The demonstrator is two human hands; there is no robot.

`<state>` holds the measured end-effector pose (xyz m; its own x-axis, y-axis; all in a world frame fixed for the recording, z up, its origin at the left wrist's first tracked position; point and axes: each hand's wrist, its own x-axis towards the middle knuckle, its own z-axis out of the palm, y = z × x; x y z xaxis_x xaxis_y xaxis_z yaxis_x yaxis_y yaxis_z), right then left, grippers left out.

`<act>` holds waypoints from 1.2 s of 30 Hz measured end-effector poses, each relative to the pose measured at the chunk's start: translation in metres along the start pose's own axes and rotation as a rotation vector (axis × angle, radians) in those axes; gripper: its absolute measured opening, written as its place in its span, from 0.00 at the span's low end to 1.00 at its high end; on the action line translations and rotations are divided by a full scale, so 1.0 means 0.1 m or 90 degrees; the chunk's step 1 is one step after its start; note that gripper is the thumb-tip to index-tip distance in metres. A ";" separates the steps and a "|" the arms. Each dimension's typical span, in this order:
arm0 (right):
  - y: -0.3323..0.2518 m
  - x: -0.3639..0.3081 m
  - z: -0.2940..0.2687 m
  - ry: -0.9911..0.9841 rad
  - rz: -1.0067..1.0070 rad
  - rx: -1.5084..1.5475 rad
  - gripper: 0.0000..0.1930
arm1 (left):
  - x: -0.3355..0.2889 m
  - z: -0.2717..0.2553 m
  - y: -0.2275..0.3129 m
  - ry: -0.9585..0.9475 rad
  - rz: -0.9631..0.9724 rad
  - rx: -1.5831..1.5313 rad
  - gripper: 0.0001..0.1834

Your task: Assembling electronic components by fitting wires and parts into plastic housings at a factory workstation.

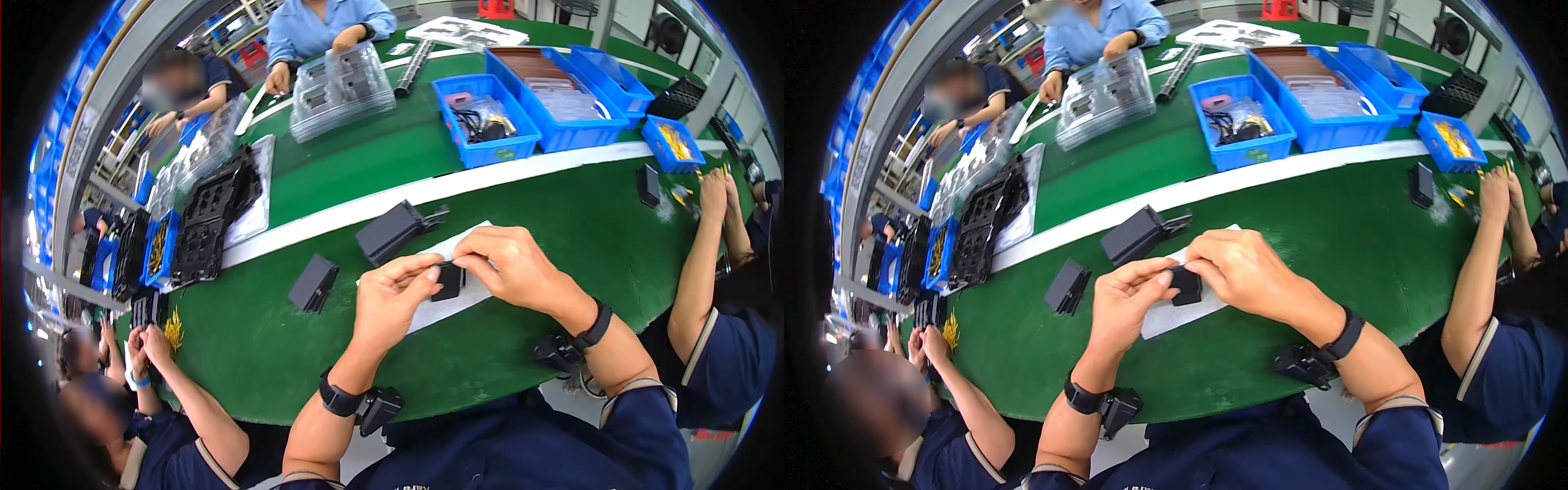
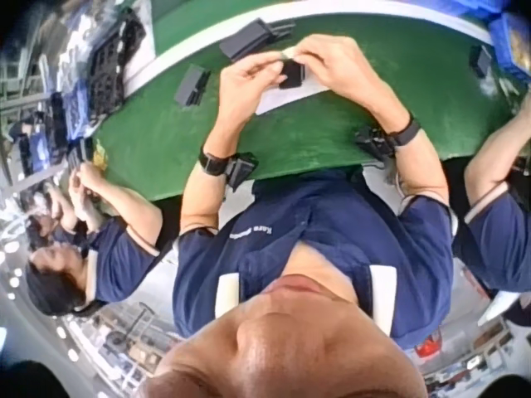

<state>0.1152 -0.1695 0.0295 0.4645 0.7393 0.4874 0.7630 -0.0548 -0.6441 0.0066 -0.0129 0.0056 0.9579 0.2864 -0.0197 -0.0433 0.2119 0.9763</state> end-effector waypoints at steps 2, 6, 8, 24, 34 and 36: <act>0.01 0.00 0.01 0.013 -0.044 -0.035 0.03 | -0.01 0.03 0.03 0.012 0.000 0.001 0.12; -0.02 0.00 0.05 0.001 -0.050 -0.078 0.03 | 0.01 -0.02 0.03 -0.011 -0.059 0.047 0.12; -0.01 -0.01 0.09 0.018 -0.064 -0.082 0.03 | 0.03 -0.01 0.03 -0.025 -0.082 0.058 0.11; -0.03 -0.07 0.25 0.080 0.044 0.005 0.04 | 0.01 0.01 0.02 0.057 -0.020 0.028 0.07; 0.02 -0.11 0.27 0.071 -0.098 -0.034 0.08 | 0.01 0.02 0.06 0.055 -0.033 0.055 0.04; 0.02 -0.11 0.29 0.096 -0.125 -0.048 0.10 | 0.02 0.03 0.07 0.052 -0.030 0.051 0.03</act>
<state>0.0990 -0.1586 0.0056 0.3615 0.6329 0.6846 0.8737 0.0264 -0.4858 0.0089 -0.0134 0.0128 0.9321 0.3535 -0.0794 0.0265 0.1520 0.9880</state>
